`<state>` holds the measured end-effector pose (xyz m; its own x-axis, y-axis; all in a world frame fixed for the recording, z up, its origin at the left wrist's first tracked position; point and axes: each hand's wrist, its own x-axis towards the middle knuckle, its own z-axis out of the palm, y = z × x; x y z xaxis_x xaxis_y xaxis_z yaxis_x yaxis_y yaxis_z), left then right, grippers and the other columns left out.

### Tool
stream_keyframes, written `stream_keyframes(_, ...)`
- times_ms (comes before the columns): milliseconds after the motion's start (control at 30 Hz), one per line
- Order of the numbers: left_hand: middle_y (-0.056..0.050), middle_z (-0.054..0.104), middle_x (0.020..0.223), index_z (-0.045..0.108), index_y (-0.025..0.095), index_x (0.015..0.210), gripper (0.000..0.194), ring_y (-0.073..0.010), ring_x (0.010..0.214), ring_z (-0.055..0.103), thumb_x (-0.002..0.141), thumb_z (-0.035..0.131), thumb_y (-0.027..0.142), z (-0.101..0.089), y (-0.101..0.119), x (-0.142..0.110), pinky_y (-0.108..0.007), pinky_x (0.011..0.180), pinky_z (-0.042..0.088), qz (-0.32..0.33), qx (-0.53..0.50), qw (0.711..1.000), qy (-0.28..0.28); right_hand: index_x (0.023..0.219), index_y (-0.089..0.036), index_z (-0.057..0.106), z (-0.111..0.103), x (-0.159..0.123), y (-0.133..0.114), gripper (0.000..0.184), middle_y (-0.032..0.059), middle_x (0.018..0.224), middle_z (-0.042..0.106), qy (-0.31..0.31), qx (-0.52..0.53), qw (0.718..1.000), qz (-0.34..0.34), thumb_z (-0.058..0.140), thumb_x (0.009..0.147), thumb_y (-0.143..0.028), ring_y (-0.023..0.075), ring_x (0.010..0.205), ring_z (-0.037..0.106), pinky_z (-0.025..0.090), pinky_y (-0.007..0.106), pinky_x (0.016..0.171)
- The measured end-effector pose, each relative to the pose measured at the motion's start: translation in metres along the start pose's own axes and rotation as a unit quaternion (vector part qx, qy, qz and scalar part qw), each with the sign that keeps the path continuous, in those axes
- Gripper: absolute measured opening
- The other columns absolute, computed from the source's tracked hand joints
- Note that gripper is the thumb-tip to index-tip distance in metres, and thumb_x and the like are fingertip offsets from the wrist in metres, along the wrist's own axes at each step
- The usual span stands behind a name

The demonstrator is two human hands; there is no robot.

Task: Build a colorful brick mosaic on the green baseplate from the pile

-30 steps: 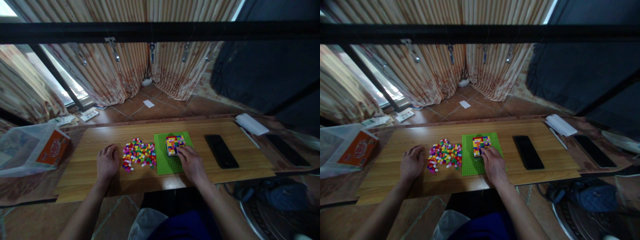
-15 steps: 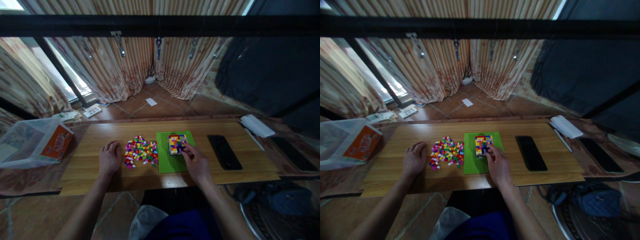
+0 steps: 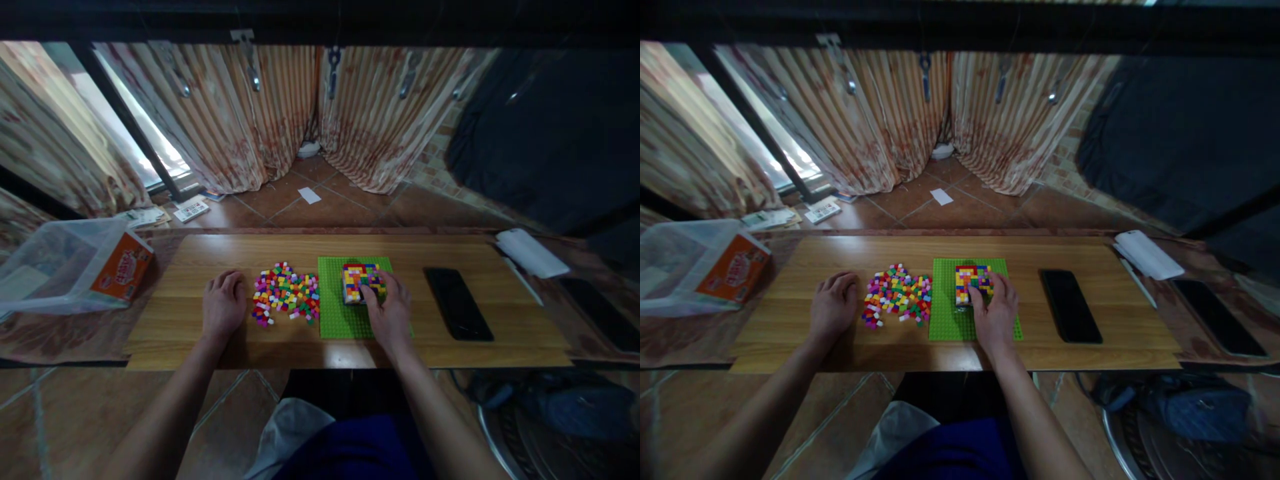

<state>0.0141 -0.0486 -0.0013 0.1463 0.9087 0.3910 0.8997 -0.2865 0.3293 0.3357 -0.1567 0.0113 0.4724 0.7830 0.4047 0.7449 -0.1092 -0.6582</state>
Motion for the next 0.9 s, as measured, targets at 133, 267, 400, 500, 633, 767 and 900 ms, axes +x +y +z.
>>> stream_keyframes(133,-0.012,0.065,0.116,0.065,0.017,0.105,0.029,-0.0279,0.107,0.057,0.089,0.043,0.027,0.000,0.001,0.000,-0.044,0.099,0.043,-0.004,0.001,1.000,-0.005,0.131,-0.018,0.053,0.001,0.000,-0.002,0.051,0.0165,0.126,0.058,-0.014,0.033,0.999,0.014,0.053,0.091,-0.049,0.0295,0.119,0.051,0.040,0.049,0.103)
stream_keyframes(267,-0.014,0.065,0.118,0.065,0.016,0.107,0.030,-0.0287,0.108,0.056,0.089,0.044,0.026,0.000,0.002,0.000,-0.045,0.100,0.042,-0.007,-0.001,1.000,-0.007,0.135,-0.018,0.050,0.003,0.000,-0.004,0.051,0.0159,0.128,0.058,-0.020,0.050,0.998,0.014,0.051,0.092,-0.046,0.0288,0.120,0.051,0.039,0.049,0.104)
stream_keyframes(400,-0.013,0.065,0.116,0.065,0.015,0.106,0.030,-0.0282,0.107,0.057,0.089,0.042,0.025,-0.001,0.003,0.000,-0.043,0.099,0.043,-0.003,0.008,1.000,-0.006,0.136,-0.015,0.049,0.006,-0.001,-0.003,0.053,0.0180,0.129,0.057,-0.017,0.060,0.998,0.017,0.051,0.092,-0.045,0.0280,0.122,0.051,0.040,0.048,0.104)
stream_keyframes(500,-0.014,0.066,0.114,0.065,0.015,0.105,0.030,-0.0280,0.107,0.057,0.089,0.042,0.026,0.000,0.002,0.000,-0.043,0.099,0.042,-0.001,0.009,1.000,-0.004,0.136,-0.015,0.050,0.007,-0.001,-0.001,0.055,0.0187,0.130,0.057,-0.026,0.074,0.996,0.032,0.052,0.091,-0.047,0.0283,0.122,0.052,0.039,0.049,0.104)
stream_keyframes(633,-0.014,0.066,0.115,0.065,0.015,0.106,0.030,-0.0280,0.108,0.058,0.090,0.041,0.026,0.002,-0.001,0.000,-0.043,0.099,0.043,0.004,0.010,1.000,0.003,0.136,-0.016,0.049,0.002,0.000,0.003,0.059,0.0177,0.134,0.057,-0.042,0.152,0.983,0.098,0.045,0.092,-0.054,0.0270,0.124,0.053,0.038,0.048,0.106)
stream_keyframes(767,-0.014,0.066,0.115,0.064,0.015,0.106,0.031,-0.0277,0.108,0.058,0.091,0.040,0.026,0.004,-0.003,0.000,-0.043,0.099,0.043,0.008,0.013,1.000,0.003,0.130,-0.013,0.055,-0.006,0.002,0.011,0.063,0.0175,0.125,0.063,0.014,0.207,0.962,0.177,0.039,0.092,-0.059,0.0269,0.115,0.059,0.043,0.045,0.100)
stream_keyframes(900,-0.013,0.067,0.114,0.064,0.016,0.105,0.029,-0.0273,0.106,0.059,0.091,0.040,0.025,0.004,-0.003,0.000,-0.042,0.098,0.044,0.014,0.019,1.000,0.008,0.125,-0.013,0.058,-0.018,-0.005,0.013,0.056,0.0153,0.117,0.066,0.052,0.198,0.964,0.171,0.042,0.092,-0.056,0.0255,0.108,0.061,0.045,0.044,0.096)
